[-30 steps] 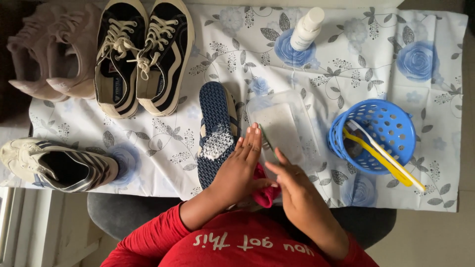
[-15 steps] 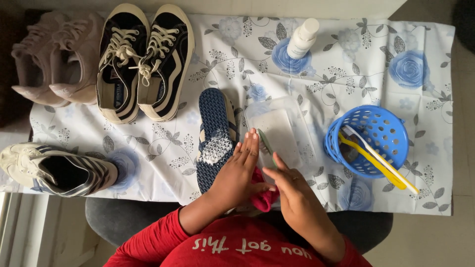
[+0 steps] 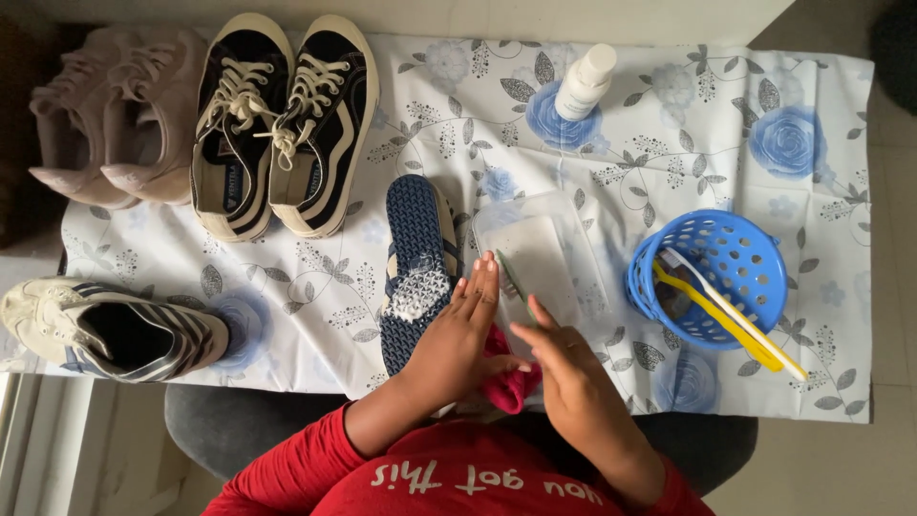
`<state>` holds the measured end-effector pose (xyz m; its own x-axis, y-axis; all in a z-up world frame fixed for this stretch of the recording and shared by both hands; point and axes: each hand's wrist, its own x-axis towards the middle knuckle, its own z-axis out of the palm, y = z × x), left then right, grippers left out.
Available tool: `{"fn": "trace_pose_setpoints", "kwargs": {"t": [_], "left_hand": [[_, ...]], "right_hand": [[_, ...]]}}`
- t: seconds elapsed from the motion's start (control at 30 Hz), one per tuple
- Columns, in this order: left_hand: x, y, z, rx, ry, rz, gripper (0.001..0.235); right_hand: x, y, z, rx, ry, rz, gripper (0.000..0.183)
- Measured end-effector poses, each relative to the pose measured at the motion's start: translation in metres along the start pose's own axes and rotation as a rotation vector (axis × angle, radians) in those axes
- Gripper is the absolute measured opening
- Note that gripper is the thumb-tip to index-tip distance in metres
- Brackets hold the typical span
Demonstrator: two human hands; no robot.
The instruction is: The person scrubs a blue shoe insole with a green brush and white cleaning solution, then wipes the insole with a pink cloth. Several pairs of shoes and cleaning supplies are visible on the table.
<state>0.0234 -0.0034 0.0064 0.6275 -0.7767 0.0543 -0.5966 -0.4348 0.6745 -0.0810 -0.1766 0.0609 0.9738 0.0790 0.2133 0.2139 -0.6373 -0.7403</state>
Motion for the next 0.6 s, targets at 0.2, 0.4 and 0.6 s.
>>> {"fn": "trace_pose_setpoints", "kwargs": {"t": [0.2, 0.4, 0.6], "left_hand": [[0.001, 0.000, 0.001, 0.012, 0.010, 0.004, 0.133], [0.001, 0.000, 0.001, -0.007, 0.016, 0.007, 0.131], [0.002, 0.000, 0.001, 0.028, -0.007, -0.006, 0.134]], "right_hand": [[-0.001, 0.006, 0.000, -0.022, 0.108, 0.040, 0.046], [-0.001, 0.006, -0.004, -0.014, 0.183, 0.064, 0.048], [-0.003, 0.007, -0.002, 0.041, 0.191, 0.005, 0.047]]}}
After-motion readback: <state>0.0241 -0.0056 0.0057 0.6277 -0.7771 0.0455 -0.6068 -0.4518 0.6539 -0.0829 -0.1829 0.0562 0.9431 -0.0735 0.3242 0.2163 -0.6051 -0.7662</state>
